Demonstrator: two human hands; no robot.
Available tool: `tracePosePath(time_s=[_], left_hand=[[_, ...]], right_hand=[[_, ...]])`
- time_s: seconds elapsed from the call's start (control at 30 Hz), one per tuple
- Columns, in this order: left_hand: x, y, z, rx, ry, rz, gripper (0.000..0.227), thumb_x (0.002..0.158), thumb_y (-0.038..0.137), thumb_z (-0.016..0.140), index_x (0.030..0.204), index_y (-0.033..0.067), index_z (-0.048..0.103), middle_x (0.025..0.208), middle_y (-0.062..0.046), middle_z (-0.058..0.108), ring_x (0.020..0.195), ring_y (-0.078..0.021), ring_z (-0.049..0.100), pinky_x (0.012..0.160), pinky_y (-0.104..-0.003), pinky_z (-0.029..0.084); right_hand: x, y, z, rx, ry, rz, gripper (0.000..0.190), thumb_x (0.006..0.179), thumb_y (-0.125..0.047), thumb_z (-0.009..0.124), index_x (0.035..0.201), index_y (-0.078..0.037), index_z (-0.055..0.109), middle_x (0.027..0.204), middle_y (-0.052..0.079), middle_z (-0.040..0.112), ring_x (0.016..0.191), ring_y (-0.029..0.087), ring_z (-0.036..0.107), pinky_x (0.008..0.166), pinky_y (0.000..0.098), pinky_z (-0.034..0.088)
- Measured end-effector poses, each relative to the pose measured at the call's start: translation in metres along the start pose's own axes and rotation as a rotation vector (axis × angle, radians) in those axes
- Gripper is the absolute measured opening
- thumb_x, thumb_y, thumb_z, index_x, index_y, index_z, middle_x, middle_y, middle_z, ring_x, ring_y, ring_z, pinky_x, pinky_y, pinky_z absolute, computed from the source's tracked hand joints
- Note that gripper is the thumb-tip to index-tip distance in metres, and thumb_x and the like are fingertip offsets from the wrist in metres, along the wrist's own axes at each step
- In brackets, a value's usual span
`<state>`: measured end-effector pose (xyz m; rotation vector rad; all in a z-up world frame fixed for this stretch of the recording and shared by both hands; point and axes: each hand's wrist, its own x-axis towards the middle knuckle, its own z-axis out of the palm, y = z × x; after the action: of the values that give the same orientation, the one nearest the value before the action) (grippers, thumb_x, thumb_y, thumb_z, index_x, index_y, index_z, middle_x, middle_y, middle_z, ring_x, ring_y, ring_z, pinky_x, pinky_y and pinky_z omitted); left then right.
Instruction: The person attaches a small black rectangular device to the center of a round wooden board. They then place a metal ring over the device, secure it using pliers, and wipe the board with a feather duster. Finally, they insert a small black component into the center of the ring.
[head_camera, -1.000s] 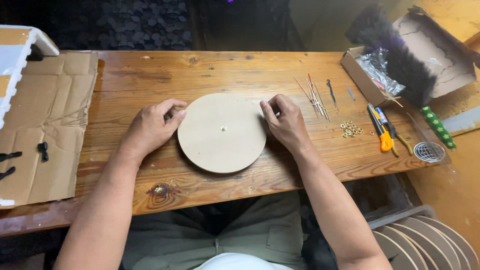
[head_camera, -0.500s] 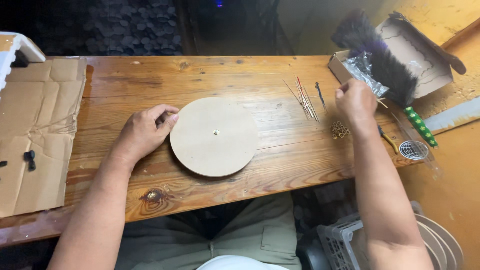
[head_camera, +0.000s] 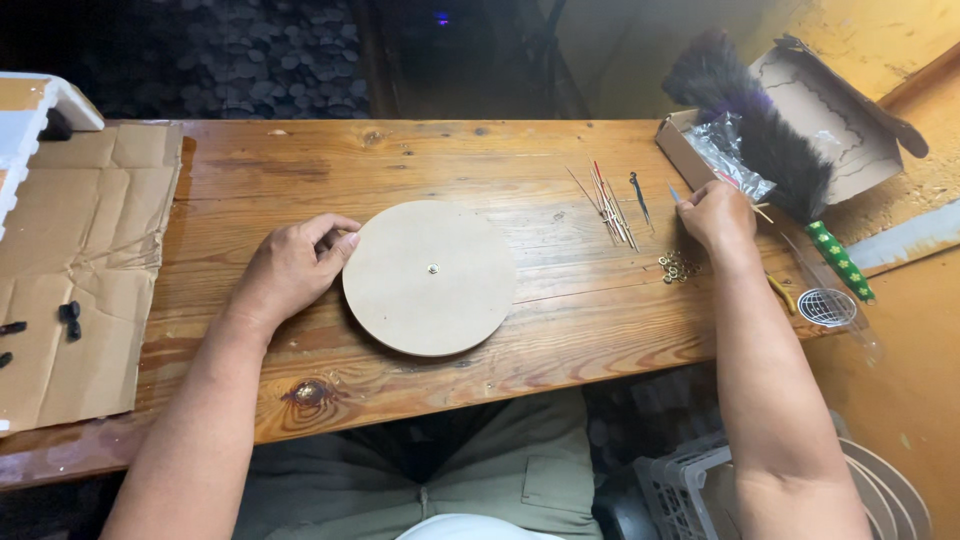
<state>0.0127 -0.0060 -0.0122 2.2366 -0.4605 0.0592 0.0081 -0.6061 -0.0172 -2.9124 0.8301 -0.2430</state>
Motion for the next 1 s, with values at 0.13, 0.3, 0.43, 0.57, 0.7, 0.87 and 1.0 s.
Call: tracePosePath(time_s=[0.13,0.3,0.43,0.57,0.7,0.87,1.0], left_hand=[[0.0,0.002,-0.001,0.008,-0.011,0.006,0.021,0.099,0.026,0.065,0.114,0.0172,0.076,0.082,-0.011,0.073,0.069,-0.0262,0.067,0.068,-0.041,0.053],[-0.001,0.002,-0.002,0.014,-0.015,0.003,0.021,0.099,0.027,0.064,0.115,0.0174,0.075,0.083,-0.011,0.073,0.07,-0.0274,0.068,0.07,-0.042,0.053],[-0.001,0.005,-0.003,0.014,-0.02,-0.011,0.021,0.099,0.028,0.064,0.115,0.0174,0.075,0.084,-0.011,0.073,0.07,-0.0274,0.068,0.07,-0.042,0.053],[-0.002,0.005,-0.003,0.013,-0.024,-0.023,0.021,0.099,0.028,0.064,0.115,0.0191,0.075,0.086,-0.011,0.073,0.073,-0.0276,0.069,0.072,-0.042,0.054],[-0.003,0.007,-0.004,0.015,-0.026,-0.033,0.022,0.099,0.028,0.064,0.115,0.0185,0.075,0.086,-0.01,0.073,0.073,-0.0272,0.068,0.072,-0.042,0.054],[-0.001,0.002,-0.003,0.022,-0.015,-0.01,0.022,0.098,0.027,0.065,0.116,0.017,0.075,0.087,-0.012,0.073,0.074,-0.0289,0.069,0.071,-0.044,0.054],[-0.002,0.0,-0.001,0.002,0.016,0.029,0.024,0.098,0.028,0.063,0.116,0.0159,0.074,0.089,-0.015,0.073,0.079,-0.0331,0.07,0.076,-0.047,0.055]], right_hand=[[0.006,0.003,0.005,0.005,-0.008,-0.013,0.026,0.093,-0.035,0.072,0.102,-0.012,0.082,0.105,0.027,0.076,0.112,0.047,0.068,0.092,0.0531,0.055],[-0.012,-0.011,-0.012,-0.004,-0.045,0.022,0.036,0.094,-0.037,0.069,0.108,-0.006,0.081,0.111,0.034,0.073,0.116,0.051,0.066,0.095,0.0567,0.052],[-0.005,-0.007,-0.008,-0.027,-0.085,0.046,0.042,0.094,-0.04,0.067,0.113,-0.004,0.08,0.116,0.035,0.072,0.12,0.05,0.063,0.098,0.0576,0.051],[-0.008,-0.013,-0.012,-0.018,-0.117,0.064,0.048,0.096,-0.039,0.065,0.114,0.004,0.078,0.12,0.039,0.069,0.122,0.053,0.061,0.101,0.0597,0.048],[-0.006,-0.005,-0.001,0.017,-0.102,0.058,0.04,0.097,-0.033,0.064,0.11,0.001,0.08,0.117,0.038,0.071,0.12,0.052,0.062,0.101,0.0587,0.049],[-0.006,-0.004,0.0,0.072,-0.023,0.004,0.031,0.098,-0.027,0.06,0.105,-0.005,0.081,0.104,0.032,0.074,0.112,0.049,0.067,0.092,0.0573,0.054],[-0.02,-0.029,-0.01,0.183,0.139,-0.153,0.024,0.107,-0.025,0.065,0.106,-0.001,0.065,0.099,0.029,0.071,0.104,0.049,0.069,0.089,0.0572,0.054]])
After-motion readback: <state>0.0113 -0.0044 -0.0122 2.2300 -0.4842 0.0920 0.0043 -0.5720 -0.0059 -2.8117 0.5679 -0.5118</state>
